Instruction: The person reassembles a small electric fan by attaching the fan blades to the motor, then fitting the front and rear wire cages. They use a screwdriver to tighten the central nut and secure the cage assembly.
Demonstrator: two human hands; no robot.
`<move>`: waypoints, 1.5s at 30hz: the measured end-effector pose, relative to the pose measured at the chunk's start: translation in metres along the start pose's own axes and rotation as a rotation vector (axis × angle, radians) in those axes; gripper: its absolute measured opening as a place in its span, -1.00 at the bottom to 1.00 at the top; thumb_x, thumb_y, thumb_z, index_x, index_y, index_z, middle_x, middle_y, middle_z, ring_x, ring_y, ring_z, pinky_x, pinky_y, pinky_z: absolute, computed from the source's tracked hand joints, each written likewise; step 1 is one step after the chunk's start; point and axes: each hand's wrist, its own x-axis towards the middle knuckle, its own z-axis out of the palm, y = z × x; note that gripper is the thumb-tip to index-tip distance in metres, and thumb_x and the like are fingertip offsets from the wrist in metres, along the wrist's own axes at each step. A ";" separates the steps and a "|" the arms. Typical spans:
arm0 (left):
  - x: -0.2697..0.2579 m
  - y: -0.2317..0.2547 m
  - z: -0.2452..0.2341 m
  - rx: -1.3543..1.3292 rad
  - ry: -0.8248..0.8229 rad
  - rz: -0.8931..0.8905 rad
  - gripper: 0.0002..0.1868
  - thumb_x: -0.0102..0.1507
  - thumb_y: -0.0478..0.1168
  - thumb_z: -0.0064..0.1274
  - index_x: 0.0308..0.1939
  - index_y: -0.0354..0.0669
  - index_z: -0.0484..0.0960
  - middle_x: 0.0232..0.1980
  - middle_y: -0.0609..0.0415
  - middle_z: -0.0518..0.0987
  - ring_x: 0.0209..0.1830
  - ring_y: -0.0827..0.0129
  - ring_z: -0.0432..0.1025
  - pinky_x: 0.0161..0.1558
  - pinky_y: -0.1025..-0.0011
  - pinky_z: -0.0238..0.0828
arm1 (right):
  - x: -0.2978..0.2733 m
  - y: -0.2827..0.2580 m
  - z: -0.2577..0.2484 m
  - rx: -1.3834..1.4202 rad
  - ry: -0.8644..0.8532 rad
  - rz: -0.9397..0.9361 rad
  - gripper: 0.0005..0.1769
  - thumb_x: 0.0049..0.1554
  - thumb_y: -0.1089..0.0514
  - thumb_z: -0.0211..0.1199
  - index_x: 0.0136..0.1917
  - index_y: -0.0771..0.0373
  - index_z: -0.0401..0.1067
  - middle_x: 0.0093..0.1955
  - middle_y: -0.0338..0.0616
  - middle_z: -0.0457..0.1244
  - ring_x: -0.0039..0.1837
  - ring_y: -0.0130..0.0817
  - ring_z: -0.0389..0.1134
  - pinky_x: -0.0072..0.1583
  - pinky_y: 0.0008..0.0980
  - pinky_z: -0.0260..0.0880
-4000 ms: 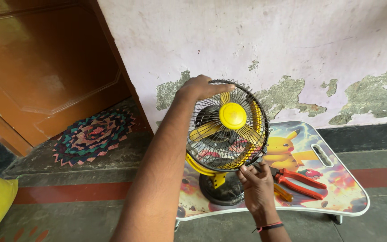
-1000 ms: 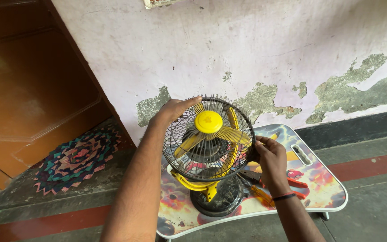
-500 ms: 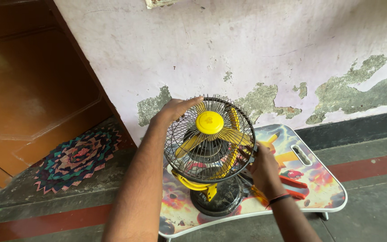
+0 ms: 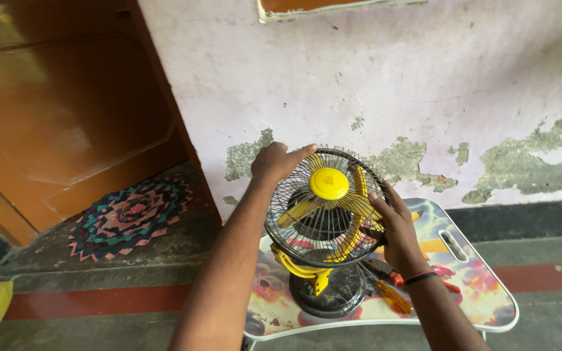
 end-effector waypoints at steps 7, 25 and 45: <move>-0.076 -0.078 0.008 -0.567 0.302 -0.004 -0.39 0.22 0.35 0.00 -0.47 -0.14 0.65 -0.55 0.06 0.53 -0.50 0.44 0.40 -0.34 0.31 0.34 | 0.005 0.012 -0.014 0.056 -0.041 -0.021 -0.19 0.11 -0.06 0.26 0.60 0.01 0.18 0.32 -0.29 0.22 -0.09 -0.40 0.20 -0.15 -0.35 0.42; -0.193 -0.071 0.061 -1.387 0.210 -0.171 -0.67 0.14 -0.29 0.28 -0.04 -0.38 0.74 -0.27 0.12 0.68 -0.34 0.50 0.41 -0.27 0.53 0.31 | 0.008 0.010 -0.029 -0.046 -0.064 0.030 -0.28 0.15 -0.08 0.18 0.56 -0.06 0.18 0.06 -0.41 0.10 -0.25 -0.57 0.03 -0.19 -0.28 0.40; -0.221 -0.067 0.044 -0.477 0.550 0.315 -0.39 0.21 0.01 0.24 0.15 -0.45 0.57 -0.01 -0.26 0.61 0.03 -0.03 0.51 0.09 0.17 0.41 | 0.001 0.010 -0.014 -0.076 -0.007 0.027 -0.25 0.17 -0.11 0.15 0.58 0.00 0.10 0.09 -0.30 0.10 -0.12 -0.47 0.14 -0.14 -0.16 0.45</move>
